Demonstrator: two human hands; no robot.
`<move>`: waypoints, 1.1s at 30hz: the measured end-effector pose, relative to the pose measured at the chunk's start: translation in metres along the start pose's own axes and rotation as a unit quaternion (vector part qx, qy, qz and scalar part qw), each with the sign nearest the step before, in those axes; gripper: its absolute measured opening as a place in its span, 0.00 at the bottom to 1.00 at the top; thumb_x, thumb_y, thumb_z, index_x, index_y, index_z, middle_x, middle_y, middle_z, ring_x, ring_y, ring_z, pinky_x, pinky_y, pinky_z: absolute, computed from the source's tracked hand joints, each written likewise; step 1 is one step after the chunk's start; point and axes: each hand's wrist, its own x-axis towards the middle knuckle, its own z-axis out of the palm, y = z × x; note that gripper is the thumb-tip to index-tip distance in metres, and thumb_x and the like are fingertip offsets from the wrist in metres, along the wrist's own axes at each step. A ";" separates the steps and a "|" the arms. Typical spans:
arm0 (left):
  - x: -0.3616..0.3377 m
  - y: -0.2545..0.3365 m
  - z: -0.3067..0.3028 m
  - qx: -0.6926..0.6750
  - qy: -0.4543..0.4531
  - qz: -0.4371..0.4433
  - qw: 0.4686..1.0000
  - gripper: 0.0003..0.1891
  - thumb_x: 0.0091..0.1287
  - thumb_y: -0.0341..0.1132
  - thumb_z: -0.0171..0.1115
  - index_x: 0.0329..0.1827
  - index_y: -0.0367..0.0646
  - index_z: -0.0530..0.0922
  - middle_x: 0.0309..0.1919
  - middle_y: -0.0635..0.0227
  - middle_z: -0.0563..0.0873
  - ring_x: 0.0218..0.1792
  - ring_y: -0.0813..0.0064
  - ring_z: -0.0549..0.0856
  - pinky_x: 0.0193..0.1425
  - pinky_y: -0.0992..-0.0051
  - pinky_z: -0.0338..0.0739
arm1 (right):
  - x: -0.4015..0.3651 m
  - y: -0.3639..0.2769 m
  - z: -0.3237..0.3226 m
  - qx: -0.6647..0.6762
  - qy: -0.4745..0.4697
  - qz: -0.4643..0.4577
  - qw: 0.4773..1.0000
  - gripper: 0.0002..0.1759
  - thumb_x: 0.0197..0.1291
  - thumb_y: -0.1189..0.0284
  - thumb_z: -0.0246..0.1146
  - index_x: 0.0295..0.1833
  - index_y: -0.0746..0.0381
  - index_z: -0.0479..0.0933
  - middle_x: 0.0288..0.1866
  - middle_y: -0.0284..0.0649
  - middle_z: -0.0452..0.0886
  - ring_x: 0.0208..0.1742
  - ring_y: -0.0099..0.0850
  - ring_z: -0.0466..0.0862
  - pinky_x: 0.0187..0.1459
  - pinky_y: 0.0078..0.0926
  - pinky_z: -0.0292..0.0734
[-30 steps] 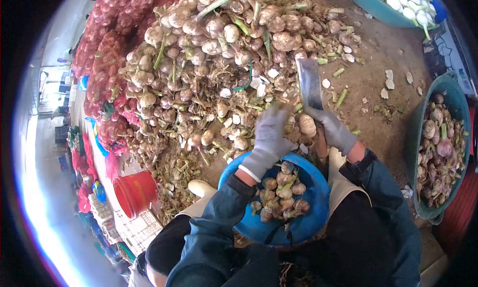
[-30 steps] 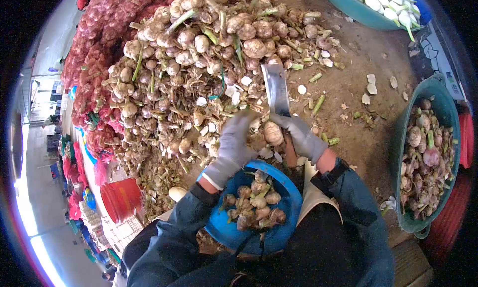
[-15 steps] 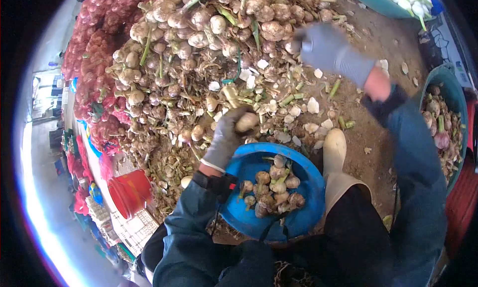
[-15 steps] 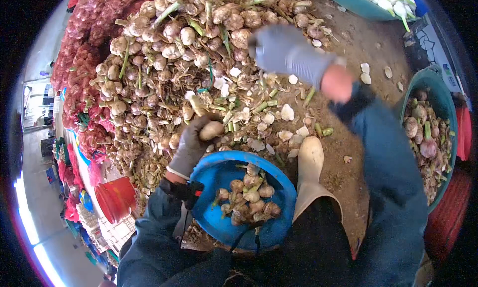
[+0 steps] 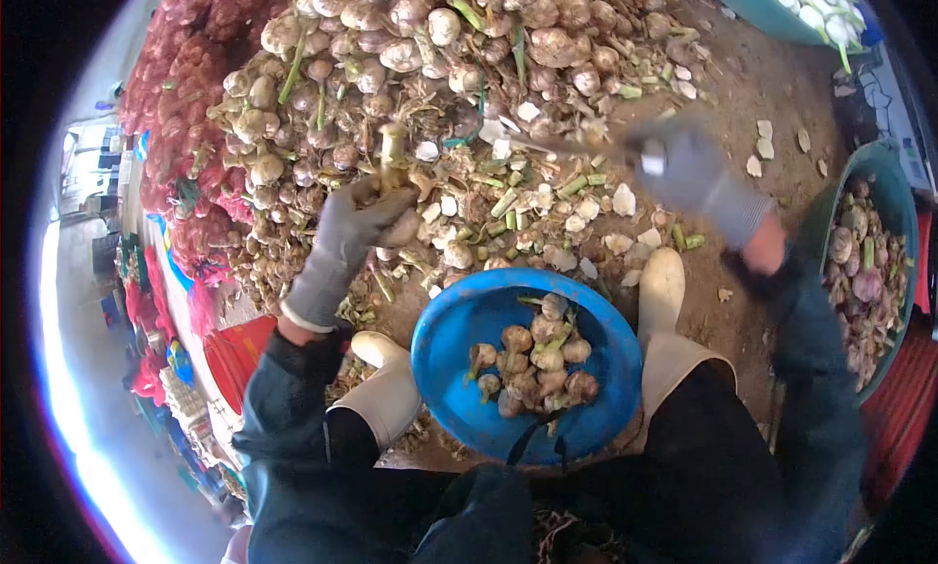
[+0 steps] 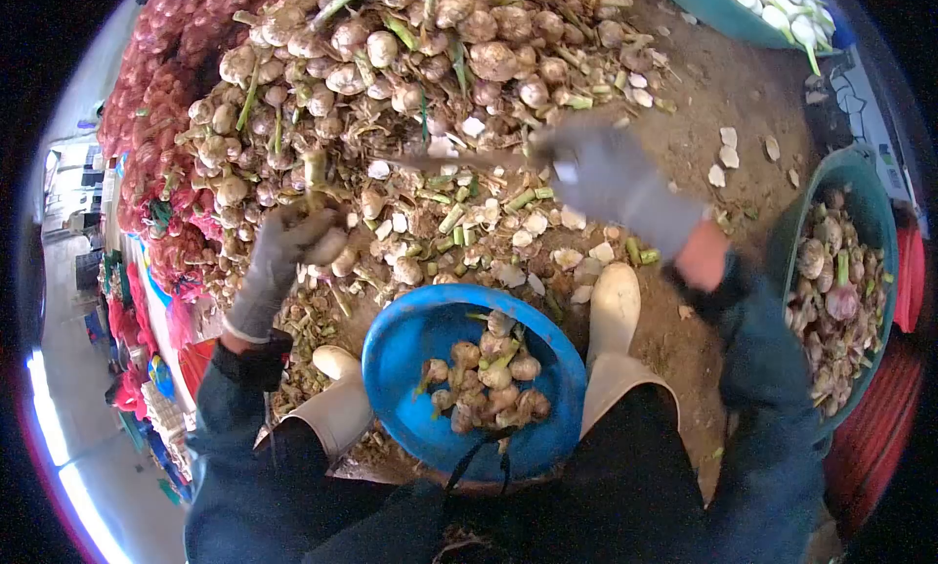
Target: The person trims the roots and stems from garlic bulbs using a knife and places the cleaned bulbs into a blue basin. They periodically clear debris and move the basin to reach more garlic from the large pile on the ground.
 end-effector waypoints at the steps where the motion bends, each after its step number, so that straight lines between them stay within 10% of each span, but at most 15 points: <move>1: -0.005 0.017 -0.005 0.012 0.011 -0.006 1.000 0.15 0.55 0.35 0.57 0.40 0.32 0.74 0.31 0.65 0.80 0.28 0.82 0.78 0.34 0.85 0.73 | -0.012 0.033 0.043 0.002 0.001 0.056 0.998 0.11 0.45 0.61 0.55 0.36 0.50 0.76 0.40 0.40 0.76 0.41 0.40 0.76 0.46 0.33 0.70; 7: 0.023 -0.002 0.006 0.188 0.017 -0.032 0.982 0.15 0.52 0.40 0.61 0.35 0.36 0.77 0.21 0.72 0.79 0.18 0.85 0.75 0.22 0.83 0.70 | -0.018 -0.004 0.074 0.074 -0.014 0.101 0.992 0.11 0.45 0.62 0.53 0.33 0.53 0.76 0.32 0.41 0.78 0.38 0.40 0.77 0.41 0.35 0.71; 13: 0.010 -0.032 0.082 0.047 -0.040 0.006 0.998 0.17 0.51 0.43 0.62 0.32 0.35 0.78 0.17 0.72 0.77 0.16 0.87 0.72 0.19 0.82 0.67 | 0.009 -0.029 0.083 0.105 0.051 -0.054 0.992 0.12 0.44 0.63 0.53 0.34 0.54 0.76 0.31 0.45 0.77 0.36 0.41 0.77 0.41 0.35 0.71; 17: -0.005 -0.040 0.070 0.070 -0.023 -0.017 0.997 0.18 0.54 0.43 0.60 0.32 0.32 0.77 0.17 0.72 0.77 0.17 0.88 0.71 0.18 0.82 0.66 | -0.006 0.038 0.123 -0.050 -0.094 0.169 0.980 0.14 0.46 0.63 0.52 0.34 0.58 0.76 0.31 0.44 0.78 0.38 0.42 0.77 0.43 0.35 0.70; 19: -0.023 -0.041 0.069 -0.004 -0.088 -0.069 0.994 0.18 0.54 0.43 0.59 0.36 0.32 0.76 0.22 0.69 0.79 0.23 0.85 0.74 0.25 0.81 0.70 | -0.016 0.053 0.113 0.084 -0.153 0.291 0.941 0.17 0.46 0.61 0.52 0.38 0.61 0.75 0.37 0.48 0.77 0.42 0.42 0.76 0.46 0.34 0.69; 21: -0.033 -0.045 0.059 0.062 -0.319 0.032 0.945 0.18 0.55 0.42 0.58 0.42 0.36 0.75 0.29 0.67 0.80 0.31 0.82 0.76 0.35 0.79 0.72 | -0.025 0.056 0.106 0.065 -0.181 0.298 0.935 0.19 0.45 0.61 0.53 0.41 0.61 0.74 0.40 0.49 0.75 0.45 0.42 0.74 0.48 0.34 0.68; 24: 0.009 -0.110 0.017 0.276 -0.105 -0.029 0.955 0.18 0.51 0.44 0.59 0.42 0.44 0.74 0.37 0.63 0.80 0.38 0.72 0.79 0.44 0.76 0.71 | -0.023 0.055 0.109 0.023 -0.216 0.287 0.933 0.24 0.44 0.59 0.54 0.47 0.61 0.71 0.46 0.51 0.73 0.49 0.42 0.72 0.50 0.33 0.66; 31: 0.048 -0.185 0.025 0.575 -0.088 0.048 0.812 0.21 0.43 0.50 0.62 0.37 0.47 0.76 0.33 0.63 0.80 0.39 0.63 0.79 0.43 0.67 0.72 | -0.020 0.036 0.123 0.047 -0.259 0.241 0.934 0.29 0.42 0.55 0.57 0.48 0.61 0.70 0.47 0.51 0.72 0.50 0.42 0.71 0.51 0.32 0.65; 33: 0.060 -0.173 0.023 0.500 -0.134 -0.106 0.849 0.20 0.44 0.50 0.61 0.37 0.48 0.77 0.34 0.62 0.80 0.40 0.63 0.78 0.43 0.68 0.72 | -0.018 0.037 0.133 -0.008 -0.259 0.237 0.936 0.29 0.41 0.55 0.57 0.48 0.62 0.70 0.46 0.51 0.72 0.50 0.42 0.71 0.50 0.32 0.66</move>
